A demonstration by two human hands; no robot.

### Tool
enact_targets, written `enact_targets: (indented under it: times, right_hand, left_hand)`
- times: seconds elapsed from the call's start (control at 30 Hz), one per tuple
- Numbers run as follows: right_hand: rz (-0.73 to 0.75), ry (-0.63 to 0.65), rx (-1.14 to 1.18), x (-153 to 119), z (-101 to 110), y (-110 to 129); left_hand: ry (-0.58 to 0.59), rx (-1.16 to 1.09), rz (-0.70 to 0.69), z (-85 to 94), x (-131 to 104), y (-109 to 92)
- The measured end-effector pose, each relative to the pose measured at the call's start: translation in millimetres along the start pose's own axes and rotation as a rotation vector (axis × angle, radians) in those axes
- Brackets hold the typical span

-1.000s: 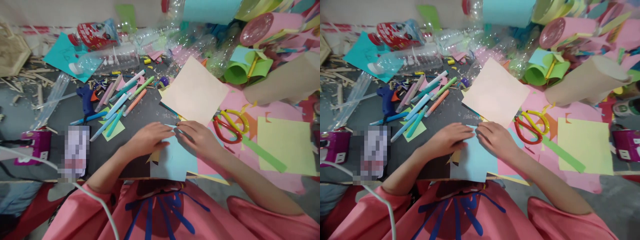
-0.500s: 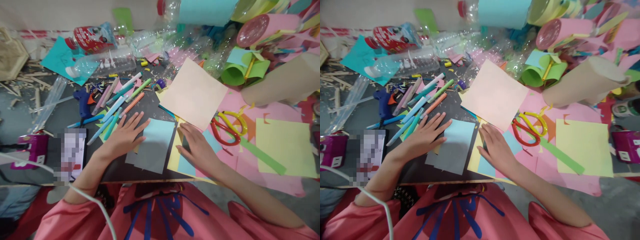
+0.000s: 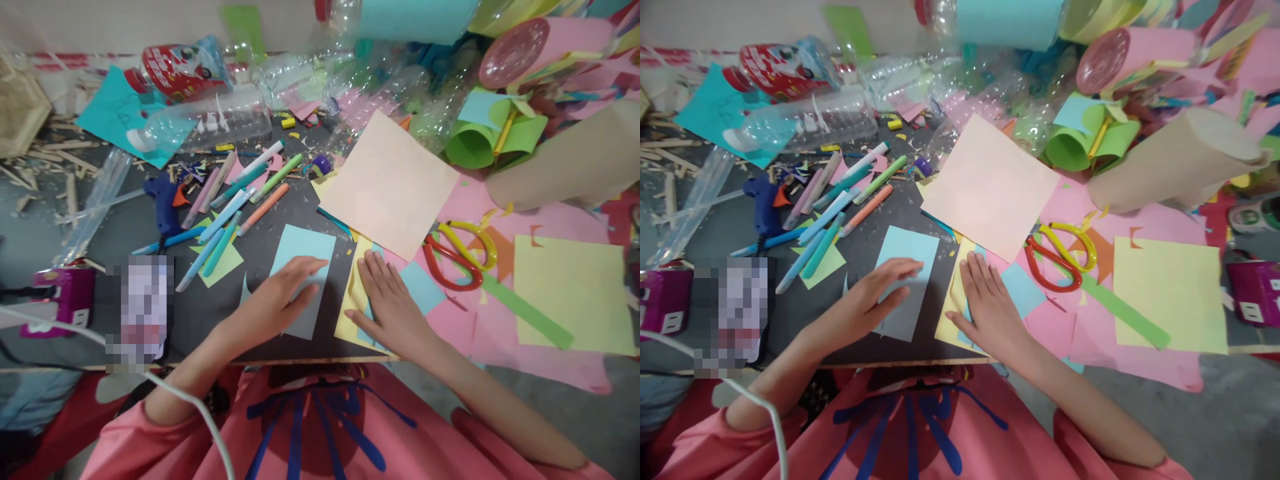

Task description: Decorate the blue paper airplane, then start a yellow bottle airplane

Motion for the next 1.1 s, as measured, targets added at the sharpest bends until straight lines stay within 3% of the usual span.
enact_targets:
  times: [0.1,0.2,0.43,0.6,0.73,0.87,1.03,1.1]
  right_hand:
    - [-0.011,-0.033,0.027,-1.2,0.7,-1.0]
    - [-0.004,-0.070,0.069,-2.5,-0.5,-0.9]
    - [0.048,-0.065,0.199,-3.1,6.7,-3.7]
    - [0.122,-0.044,0.212,2.6,14.0,-7.9]
    - [0.125,-0.085,0.143,7.1,12.3,-7.8]
    - [0.108,-0.048,0.112,10.0,12.0,-5.7]
    - [0.082,-0.034,0.056,9.8,12.3,-6.3]
    - [0.065,-0.030,0.033,9.7,10.1,-7.4]
  left_hand:
    - [0.100,-0.392,0.102,-18.3,5.5,-7.8]
    - [0.152,-0.505,0.146,-28.6,17.1,-15.6]
    - [0.128,-0.408,0.082,-39.0,52.4,-28.0]
    - [0.087,-0.356,0.117,-42.3,58.2,-34.1]
    - [0.051,-0.317,0.122,-33.9,55.0,-36.9]
    - [0.010,-0.289,0.064,-19.3,51.6,-35.6]
    - [-0.109,-0.273,0.077,13.9,37.9,-30.3]
    - [-0.250,-0.290,0.117,31.8,25.8,-27.0]
Point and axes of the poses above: each hand's wrist, its own x-axis towards the middle knuckle, its own z-axis out of the back of the hand, y = z × x, the point moved 1 cm from there along x, towards the middle knuckle, and after that the axes turned 8 degrees about y, right-handed, at the moved point
